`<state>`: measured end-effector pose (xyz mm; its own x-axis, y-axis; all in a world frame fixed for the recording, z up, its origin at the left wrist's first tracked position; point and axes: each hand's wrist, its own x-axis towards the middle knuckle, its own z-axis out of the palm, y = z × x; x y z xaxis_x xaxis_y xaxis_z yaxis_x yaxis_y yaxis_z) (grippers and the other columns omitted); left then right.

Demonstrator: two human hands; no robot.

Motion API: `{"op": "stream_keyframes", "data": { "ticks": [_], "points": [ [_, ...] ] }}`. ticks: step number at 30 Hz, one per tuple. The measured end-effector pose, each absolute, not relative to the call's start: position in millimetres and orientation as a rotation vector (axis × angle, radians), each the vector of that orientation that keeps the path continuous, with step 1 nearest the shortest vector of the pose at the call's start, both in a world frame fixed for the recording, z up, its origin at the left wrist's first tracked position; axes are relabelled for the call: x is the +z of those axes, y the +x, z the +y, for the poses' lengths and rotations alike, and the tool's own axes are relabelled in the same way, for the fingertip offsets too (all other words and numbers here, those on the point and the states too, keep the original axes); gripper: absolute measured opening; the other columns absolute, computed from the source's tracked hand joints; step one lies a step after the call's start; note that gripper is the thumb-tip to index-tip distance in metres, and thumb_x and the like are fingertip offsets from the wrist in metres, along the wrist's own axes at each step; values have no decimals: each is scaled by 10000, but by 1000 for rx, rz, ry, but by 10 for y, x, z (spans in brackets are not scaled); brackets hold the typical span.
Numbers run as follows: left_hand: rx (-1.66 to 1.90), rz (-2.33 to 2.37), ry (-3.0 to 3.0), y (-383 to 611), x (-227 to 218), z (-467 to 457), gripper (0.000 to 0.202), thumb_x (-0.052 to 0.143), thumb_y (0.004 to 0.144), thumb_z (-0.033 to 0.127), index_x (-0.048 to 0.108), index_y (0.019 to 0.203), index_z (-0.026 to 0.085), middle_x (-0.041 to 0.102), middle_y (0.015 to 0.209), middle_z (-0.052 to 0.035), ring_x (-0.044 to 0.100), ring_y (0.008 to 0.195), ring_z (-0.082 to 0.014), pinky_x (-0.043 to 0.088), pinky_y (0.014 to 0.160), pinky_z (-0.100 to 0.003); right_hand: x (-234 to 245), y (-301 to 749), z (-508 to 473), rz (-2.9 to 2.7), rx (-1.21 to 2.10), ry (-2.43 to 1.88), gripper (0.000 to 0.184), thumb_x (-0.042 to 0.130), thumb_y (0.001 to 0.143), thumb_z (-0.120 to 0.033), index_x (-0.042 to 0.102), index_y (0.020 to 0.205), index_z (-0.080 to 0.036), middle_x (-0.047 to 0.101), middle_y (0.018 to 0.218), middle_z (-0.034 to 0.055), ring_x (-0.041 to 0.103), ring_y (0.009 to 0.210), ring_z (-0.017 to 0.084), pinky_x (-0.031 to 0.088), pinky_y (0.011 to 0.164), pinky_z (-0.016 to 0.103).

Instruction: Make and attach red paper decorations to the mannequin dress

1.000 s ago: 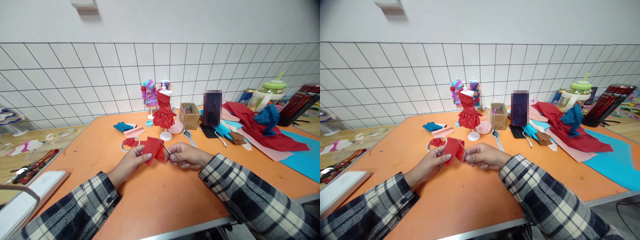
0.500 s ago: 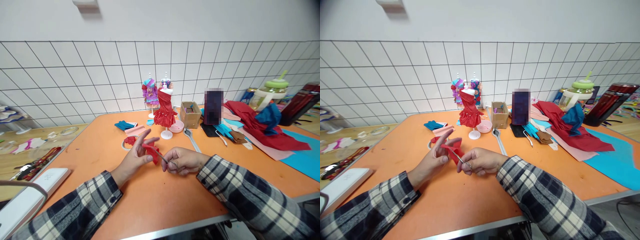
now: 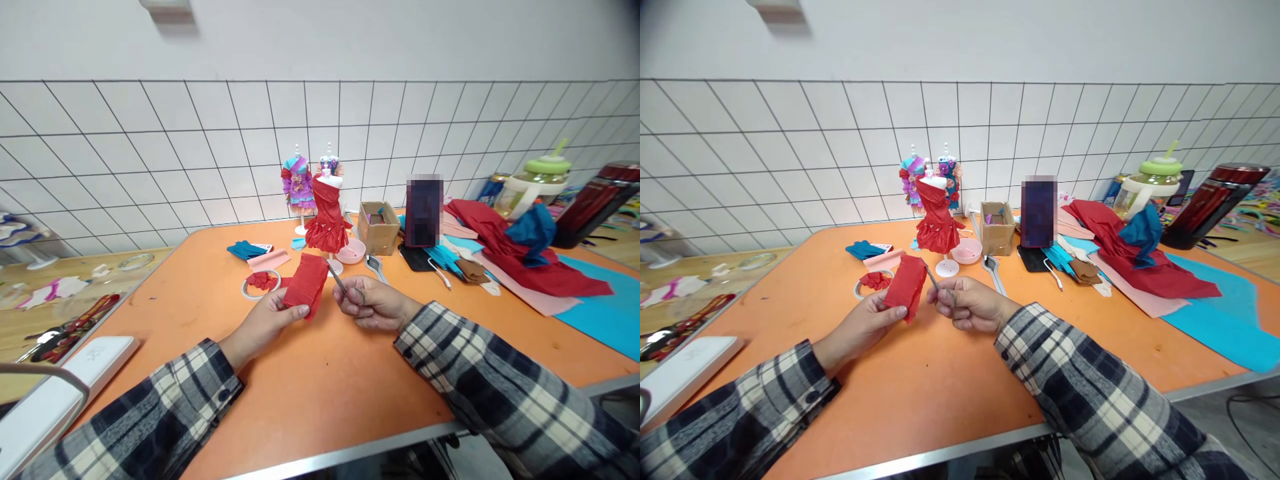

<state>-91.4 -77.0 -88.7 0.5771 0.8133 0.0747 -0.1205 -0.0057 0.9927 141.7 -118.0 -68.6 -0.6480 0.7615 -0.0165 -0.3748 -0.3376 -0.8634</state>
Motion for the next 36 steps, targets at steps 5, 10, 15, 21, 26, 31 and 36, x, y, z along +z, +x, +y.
{"op": "stream_keyframes", "data": {
  "ticks": [5,10,15,21,26,31,36],
  "points": [
    [752,739,1455,-936,-911,-743,360,846,650,320,669,922,164,677,847,-19,570,758,-168,424,735,-271,-702,1410,-1187,-1169,2054,-546,467,826,671,-482,598,898,-143,483,590,-95,186,377,-9,221,316,103],
    [739,708,1461,-972,-946,-729,412,842,658,326,655,993,176,684,916,-27,588,825,-185,441,777,-289,-700,1413,-1193,-1182,2050,-551,467,820,677,-488,601,902,-143,480,600,-94,186,379,-6,227,313,110],
    [853,540,1453,-936,-913,-742,859,878,589,441,510,1349,286,482,1430,-89,447,1302,-293,353,1059,-378,-727,1395,-1202,-1269,2090,-575,480,811,690,-486,618,932,-120,482,605,-86,204,374,-10,232,308,109],
    [965,500,1375,-912,-807,-791,844,872,624,406,500,1377,324,469,1467,-92,393,1367,-292,362,1064,-371,-783,1322,-1224,-1338,2180,-514,405,785,747,-425,641,939,-99,528,606,-58,304,369,5,288,295,110],
    [873,597,1177,-924,-813,-840,485,861,648,366,694,1071,196,727,993,-77,661,854,-211,493,753,-301,-786,1294,-1226,-1343,2210,-484,396,797,735,-410,648,926,-97,530,593,-56,347,374,14,310,290,105],
    [827,614,1162,-904,-807,-861,342,814,703,416,713,877,139,729,745,-66,645,647,-189,468,644,-294,-788,1298,-1227,-1352,2208,-510,386,791,745,-403,649,926,-94,518,586,-62,339,374,11,325,291,100],
    [784,578,1220,-893,-793,-856,359,774,738,456,707,837,117,721,732,-89,645,679,-207,463,676,-307,-797,1293,-1228,-1341,2175,-518,411,798,723,-436,645,916,-107,530,595,-59,359,376,17,328,285,104]
  ]
}}
